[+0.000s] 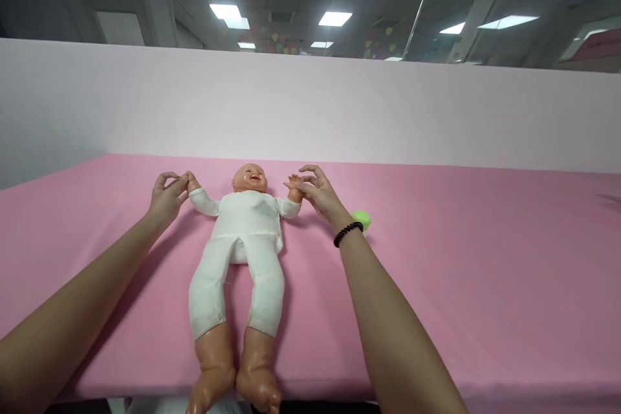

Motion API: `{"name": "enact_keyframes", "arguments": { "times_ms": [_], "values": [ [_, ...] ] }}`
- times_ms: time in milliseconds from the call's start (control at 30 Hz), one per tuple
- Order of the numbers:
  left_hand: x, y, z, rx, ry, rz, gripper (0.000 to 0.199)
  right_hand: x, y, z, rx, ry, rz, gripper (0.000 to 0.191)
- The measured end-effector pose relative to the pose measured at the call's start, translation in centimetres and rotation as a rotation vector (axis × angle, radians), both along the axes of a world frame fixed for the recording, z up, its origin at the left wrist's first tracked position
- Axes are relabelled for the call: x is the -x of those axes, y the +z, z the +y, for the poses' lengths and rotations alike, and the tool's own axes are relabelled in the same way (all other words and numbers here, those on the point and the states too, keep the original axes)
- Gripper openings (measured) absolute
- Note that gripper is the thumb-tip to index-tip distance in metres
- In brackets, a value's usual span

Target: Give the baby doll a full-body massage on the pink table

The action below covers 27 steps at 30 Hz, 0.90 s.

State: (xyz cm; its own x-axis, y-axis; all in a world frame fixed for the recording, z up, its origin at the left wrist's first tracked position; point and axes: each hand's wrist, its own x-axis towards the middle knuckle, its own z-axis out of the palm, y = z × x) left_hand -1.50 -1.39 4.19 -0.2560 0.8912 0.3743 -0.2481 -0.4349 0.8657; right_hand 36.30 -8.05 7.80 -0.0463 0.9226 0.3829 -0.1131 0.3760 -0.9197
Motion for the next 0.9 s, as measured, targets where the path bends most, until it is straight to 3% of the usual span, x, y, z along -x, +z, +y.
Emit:
{"name": "enact_keyframes", "arguments": {
  "times_ms": [133,367,467,600,800,900],
  "values": [
    [-0.4,-1.3,1.1,0.04,0.193,0.089,0.031,0.0,-1.7,1.6,-0.012,-0.183,0.086,0.029],
    [-0.3,-2.4,1.9,0.136,0.162,0.283,0.031,-0.4,-4.4,3.7,0.113,-0.298,0.066,0.023],
    [0.1,-2.6,1.9,0.215,0.187,0.506,0.039,-0.6,-5.0,4.1,0.164,-0.343,-0.114,0.032],
    [0.6,-2.9,2.0,0.299,0.229,0.783,0.039,-1.0,-5.8,4.0,0.222,-0.363,-0.463,0.061],
    [1.2,-3.7,2.2,0.157,0.218,0.822,0.011,-1.7,-7.0,3.8,0.25,-0.339,-0.658,0.068],
    [1.5,-3.9,2.3,0.172,0.207,0.815,0.011,-1.9,-7.1,3.6,0.287,-0.294,-0.635,0.07]
  ]
}}
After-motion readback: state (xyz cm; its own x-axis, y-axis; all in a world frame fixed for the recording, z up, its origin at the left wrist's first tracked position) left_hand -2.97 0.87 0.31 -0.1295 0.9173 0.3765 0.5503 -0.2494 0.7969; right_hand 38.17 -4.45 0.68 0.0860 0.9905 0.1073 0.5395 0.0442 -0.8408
